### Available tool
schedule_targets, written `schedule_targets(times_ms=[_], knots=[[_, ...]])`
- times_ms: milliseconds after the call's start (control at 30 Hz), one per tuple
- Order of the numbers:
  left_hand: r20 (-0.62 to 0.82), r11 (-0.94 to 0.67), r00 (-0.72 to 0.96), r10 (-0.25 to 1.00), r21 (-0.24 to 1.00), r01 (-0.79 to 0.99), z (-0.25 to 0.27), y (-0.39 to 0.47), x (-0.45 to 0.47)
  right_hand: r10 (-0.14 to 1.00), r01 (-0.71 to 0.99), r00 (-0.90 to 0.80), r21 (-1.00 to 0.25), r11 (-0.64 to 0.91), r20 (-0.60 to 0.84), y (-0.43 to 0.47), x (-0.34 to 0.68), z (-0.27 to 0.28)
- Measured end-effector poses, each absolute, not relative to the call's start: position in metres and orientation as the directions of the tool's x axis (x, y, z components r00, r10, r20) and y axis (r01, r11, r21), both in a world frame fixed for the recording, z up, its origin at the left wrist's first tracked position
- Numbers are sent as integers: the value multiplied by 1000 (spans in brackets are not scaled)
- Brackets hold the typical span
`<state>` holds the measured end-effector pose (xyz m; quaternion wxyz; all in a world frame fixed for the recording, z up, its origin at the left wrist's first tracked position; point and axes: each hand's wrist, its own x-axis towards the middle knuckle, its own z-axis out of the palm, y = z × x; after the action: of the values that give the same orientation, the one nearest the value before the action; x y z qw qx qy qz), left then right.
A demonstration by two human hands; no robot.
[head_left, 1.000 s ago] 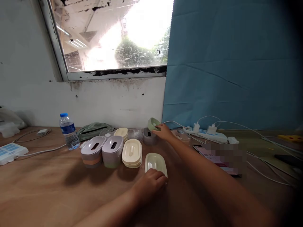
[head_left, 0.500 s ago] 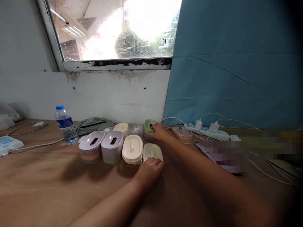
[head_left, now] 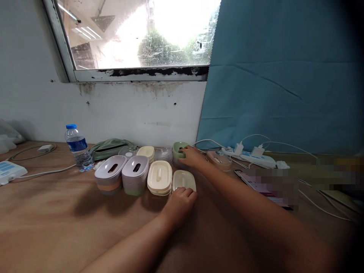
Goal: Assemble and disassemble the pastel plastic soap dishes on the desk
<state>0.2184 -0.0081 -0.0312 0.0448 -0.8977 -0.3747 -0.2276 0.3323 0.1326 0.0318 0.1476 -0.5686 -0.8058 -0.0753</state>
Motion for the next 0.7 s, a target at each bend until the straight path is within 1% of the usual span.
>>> schedule_targets(times_ms=[200,467,700], knots=[[436,-713,623,650,66,698,-31,-8,218,889,935,-318,-45,351,329,130,331,28],[409,-704,625,665,63,708,-30,-8,218,839,882,-413,-76,466,354,138,345,23],[406,-704,622,670,78,706,-30,-8,219,814,860,-417,-115,498,405,144,355,21]])
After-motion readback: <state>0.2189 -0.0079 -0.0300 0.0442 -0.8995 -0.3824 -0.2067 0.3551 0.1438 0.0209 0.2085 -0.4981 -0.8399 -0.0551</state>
